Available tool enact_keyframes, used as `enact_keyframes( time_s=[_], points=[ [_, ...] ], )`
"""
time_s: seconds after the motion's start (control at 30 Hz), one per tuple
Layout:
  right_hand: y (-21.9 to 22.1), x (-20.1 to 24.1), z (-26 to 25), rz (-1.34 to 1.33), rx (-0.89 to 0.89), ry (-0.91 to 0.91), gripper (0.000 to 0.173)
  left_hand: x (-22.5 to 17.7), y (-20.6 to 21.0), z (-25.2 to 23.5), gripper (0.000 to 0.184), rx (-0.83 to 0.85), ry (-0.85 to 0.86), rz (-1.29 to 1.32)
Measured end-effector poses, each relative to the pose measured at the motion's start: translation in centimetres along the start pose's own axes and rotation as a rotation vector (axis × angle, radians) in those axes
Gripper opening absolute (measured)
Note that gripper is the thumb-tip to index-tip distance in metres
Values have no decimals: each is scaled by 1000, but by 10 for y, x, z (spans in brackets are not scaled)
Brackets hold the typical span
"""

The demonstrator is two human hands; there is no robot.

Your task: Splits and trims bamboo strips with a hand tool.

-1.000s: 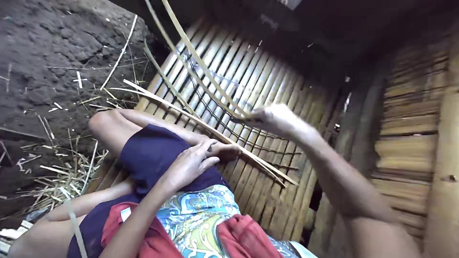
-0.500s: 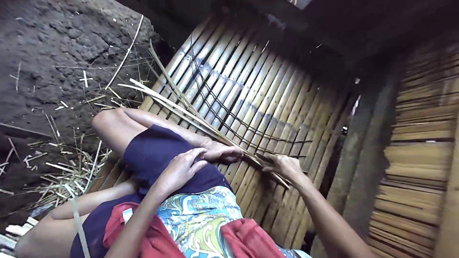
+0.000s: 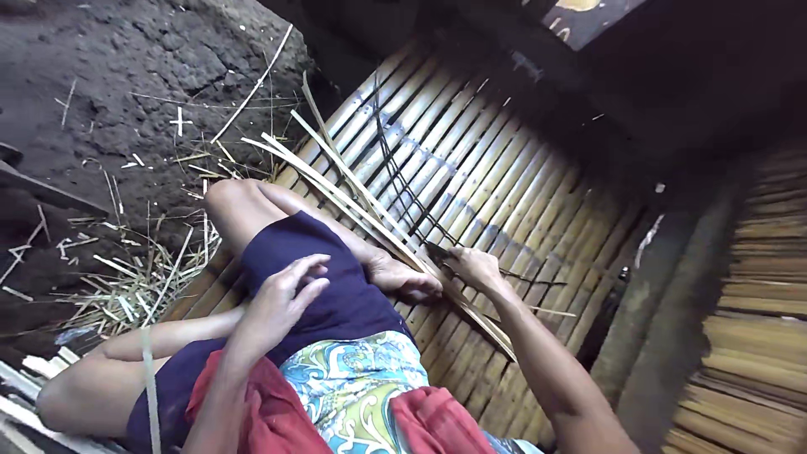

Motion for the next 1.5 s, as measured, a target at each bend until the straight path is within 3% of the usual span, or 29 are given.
enact_keyframes(
  time_s=[0.27, 0.4, 0.47, 0.57, 0.67, 0.73, 0.83, 0.9, 1.0, 1.1, 1.17, 1.3, 1.4, 1.5],
  points=[
    [-29, -44, -8, 91, -60, 202, 31, 55, -51, 51, 44, -318, -109, 203],
    [-34, -4, 2, -76, -95, 47, 39, 70, -61, 69, 44, -411, -152, 269],
    [-19, 23, 0, -195, -81, -58, 55, 76, -64, 75, 43, -447, -167, 283],
    [1, 61, -9, -116, -79, -90, 75, 85, -73, 85, 44, -515, -235, 257],
    [7, 73, -12, -4, -109, -88, 65, 91, -87, 103, 40, -640, -293, 290],
    [0, 89, -5, 35, -43, -62, 52, 100, -98, 120, 37, -764, -351, 334],
    [-13, 96, 6, 66, 51, -3, 46, 119, -107, 144, 36, -906, -474, 360],
    [-8, 67, -7, 134, -1, -7, 47, 129, -102, 150, 37, -930, -572, 360],
    [-8, 42, -22, 121, 40, -49, 67, 141, -90, 145, 40, -862, -674, 322],
    [-23, 44, -31, 47, -66, -188, 85, 147, -77, 137, 42, -788, -722, 209],
    [-41, 74, -31, -25, -139, -321, 74, 146, -70, 136, 41, -810, -728, 157],
    [-62, 187, -2, -328, -81, -595, 43, 118, -59, 141, 28, -888, -629, 279],
    [-61, 266, 28, -471, 156, -807, 35, 88, -54, 144, 28, -728, -641, 384],
    [-44, 315, 44, -551, 577, -956, 33, 60, -52, 152, 33, -562, -606, 340]
  ],
)
Point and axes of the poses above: each hand's wrist, its own z-axis away from the middle knuckle, its own y-axis out of the palm, x = y × z, the point moved 3 cm from there along -z, towards the middle knuckle, and after that the axes turned 12 degrees about -y, right-handed, at the moved point
